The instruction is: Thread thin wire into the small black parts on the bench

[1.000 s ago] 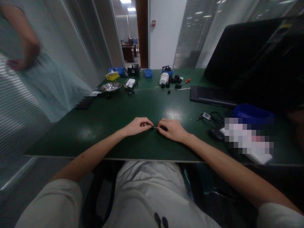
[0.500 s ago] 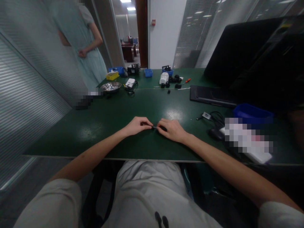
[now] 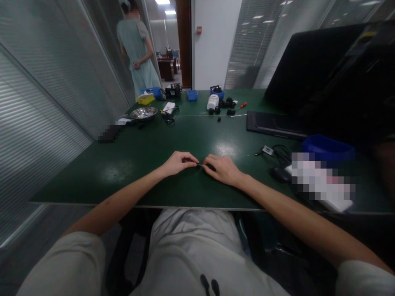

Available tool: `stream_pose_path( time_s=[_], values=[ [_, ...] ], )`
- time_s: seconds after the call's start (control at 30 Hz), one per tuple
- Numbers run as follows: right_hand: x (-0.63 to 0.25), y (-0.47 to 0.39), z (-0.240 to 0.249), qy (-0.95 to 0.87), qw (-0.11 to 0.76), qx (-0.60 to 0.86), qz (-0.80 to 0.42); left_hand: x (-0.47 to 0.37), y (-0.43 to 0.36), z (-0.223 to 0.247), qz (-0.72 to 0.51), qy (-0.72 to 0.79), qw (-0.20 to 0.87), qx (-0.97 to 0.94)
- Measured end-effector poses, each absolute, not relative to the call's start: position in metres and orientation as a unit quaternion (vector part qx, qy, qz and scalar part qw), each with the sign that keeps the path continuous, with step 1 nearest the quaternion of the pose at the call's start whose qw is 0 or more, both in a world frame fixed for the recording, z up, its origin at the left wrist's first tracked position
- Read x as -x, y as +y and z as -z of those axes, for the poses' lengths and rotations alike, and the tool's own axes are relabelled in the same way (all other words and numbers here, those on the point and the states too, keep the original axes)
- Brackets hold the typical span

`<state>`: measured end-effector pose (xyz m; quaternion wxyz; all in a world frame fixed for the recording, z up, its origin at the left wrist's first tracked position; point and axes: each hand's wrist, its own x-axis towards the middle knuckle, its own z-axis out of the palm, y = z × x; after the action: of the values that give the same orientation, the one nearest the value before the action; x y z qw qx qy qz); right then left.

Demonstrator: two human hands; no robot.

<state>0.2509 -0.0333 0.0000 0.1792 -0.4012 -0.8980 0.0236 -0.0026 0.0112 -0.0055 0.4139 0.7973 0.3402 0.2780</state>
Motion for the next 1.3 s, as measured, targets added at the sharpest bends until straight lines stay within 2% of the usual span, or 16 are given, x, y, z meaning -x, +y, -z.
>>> stream_pose_path(
  time_s=[0.2, 0.5, 0.8, 1.0, 1.17, 1.3],
  values=[
    [-0.251, -0.032, 0.001, -0.894, 0.199, 0.400, -0.043, 0.002, 0.011, 0.005, -0.282, 0.333, 0.453, -0.777],
    [-0.250, -0.034, -0.002, -0.899, 0.170, 0.402, -0.018, 0.001, 0.004, -0.001, -0.279, 0.290, 0.322, -0.857],
    [-0.248, -0.036, -0.002, -0.898, 0.176, 0.403, -0.015, -0.001, 0.003, 0.001, -0.286, 0.300, 0.346, -0.842],
    [-0.248, -0.037, -0.005, -0.902, 0.159, 0.401, -0.008, 0.000, 0.001, -0.001, -0.288, 0.275, 0.328, -0.857],
    [-0.247, -0.037, -0.006, -0.903, 0.143, 0.406, 0.002, 0.000, 0.001, -0.002, -0.280, 0.319, 0.326, -0.844],
    [-0.245, -0.037, -0.008, -0.903, 0.132, 0.408, -0.001, 0.001, 0.005, -0.001, -0.304, 0.339, 0.283, -0.844]
  ],
)
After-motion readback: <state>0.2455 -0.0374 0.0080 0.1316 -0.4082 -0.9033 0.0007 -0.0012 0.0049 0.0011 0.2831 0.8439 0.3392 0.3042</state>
